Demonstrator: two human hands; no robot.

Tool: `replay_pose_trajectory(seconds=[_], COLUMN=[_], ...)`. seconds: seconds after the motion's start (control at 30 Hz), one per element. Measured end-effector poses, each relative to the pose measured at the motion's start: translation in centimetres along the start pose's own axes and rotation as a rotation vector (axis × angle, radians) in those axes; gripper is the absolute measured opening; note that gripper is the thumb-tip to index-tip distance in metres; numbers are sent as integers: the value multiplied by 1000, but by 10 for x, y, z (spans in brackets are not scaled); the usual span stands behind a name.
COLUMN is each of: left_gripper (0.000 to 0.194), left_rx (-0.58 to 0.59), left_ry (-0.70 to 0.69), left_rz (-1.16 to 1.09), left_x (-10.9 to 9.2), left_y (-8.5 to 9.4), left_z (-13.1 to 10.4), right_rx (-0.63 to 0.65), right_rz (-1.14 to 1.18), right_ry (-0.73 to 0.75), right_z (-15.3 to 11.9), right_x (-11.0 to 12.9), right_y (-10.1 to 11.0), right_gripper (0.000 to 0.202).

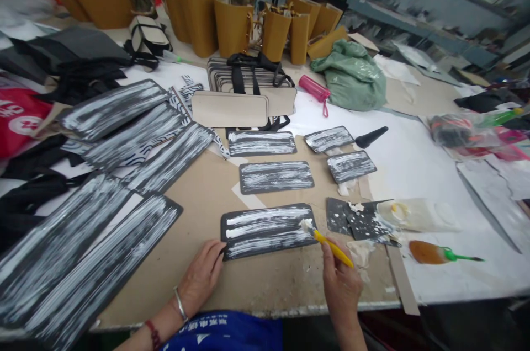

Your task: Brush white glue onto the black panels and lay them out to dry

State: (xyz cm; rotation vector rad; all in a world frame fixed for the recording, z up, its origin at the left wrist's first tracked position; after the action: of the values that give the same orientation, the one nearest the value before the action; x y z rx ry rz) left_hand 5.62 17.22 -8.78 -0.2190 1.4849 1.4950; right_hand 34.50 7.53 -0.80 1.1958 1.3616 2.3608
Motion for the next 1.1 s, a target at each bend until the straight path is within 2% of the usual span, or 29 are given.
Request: replay_pose_trajectory(seconds=[0.07, 0.17, 0.23, 0.3, 0.4, 0.53, 0.77, 0.93, 1.03, 1.1], left_gripper=[28, 32, 33, 34, 36, 44, 40, 37, 29, 27], left_rx=[-6, -16, -15, -22, -53, -82, 42, 76, 92, 130], left_ry=[145, 324, 408, 461, 487, 476, 460, 407, 429, 580], left_rz=[-72, -151, -184, -203, -220, -193, -153, -172, -311, -512], left_x=[6, 17, 24, 29, 34, 40, 56, 50, 45, 47], left_y=[-1, -4, -8, -12, -15, -13, -15, -7, -3, -6], left_z=[2, 6, 7, 7, 7, 18, 54, 66, 69, 65], right_rx=[59, 255, 356, 386, 380, 372, 325, 309, 318, 316], right_rz=[89, 361, 549, 670, 743, 761, 775, 757, 727, 721], right_ry=[-130, -396, -553, -638, -669, -672, -662, -696, -707, -710], right_z=[-4, -25, -43, -56, -63, -65, -67, -69, -70, -70], right_x=[-4, -12, -14, -17, -21, -27, -28, -26, -24, -23], right_y=[-8, -42, -65, -80, -89, -91, -92, -89, -87, -86], right_gripper=[44, 47, 51, 51, 48, 46, 46, 49, 50, 50])
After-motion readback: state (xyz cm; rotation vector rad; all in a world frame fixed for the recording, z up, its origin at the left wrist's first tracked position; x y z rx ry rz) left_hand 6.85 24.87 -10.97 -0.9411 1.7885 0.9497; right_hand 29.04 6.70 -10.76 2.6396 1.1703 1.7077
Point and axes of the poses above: each hand's wrist, its own z-axis towards the middle knuckle, its own y-axis out of the back of the hand, x = y × z, the point moved 7 cm from there along z, towards the middle knuckle, and after that the axes turned 5 degrees about -z, right-handed, at the moved point
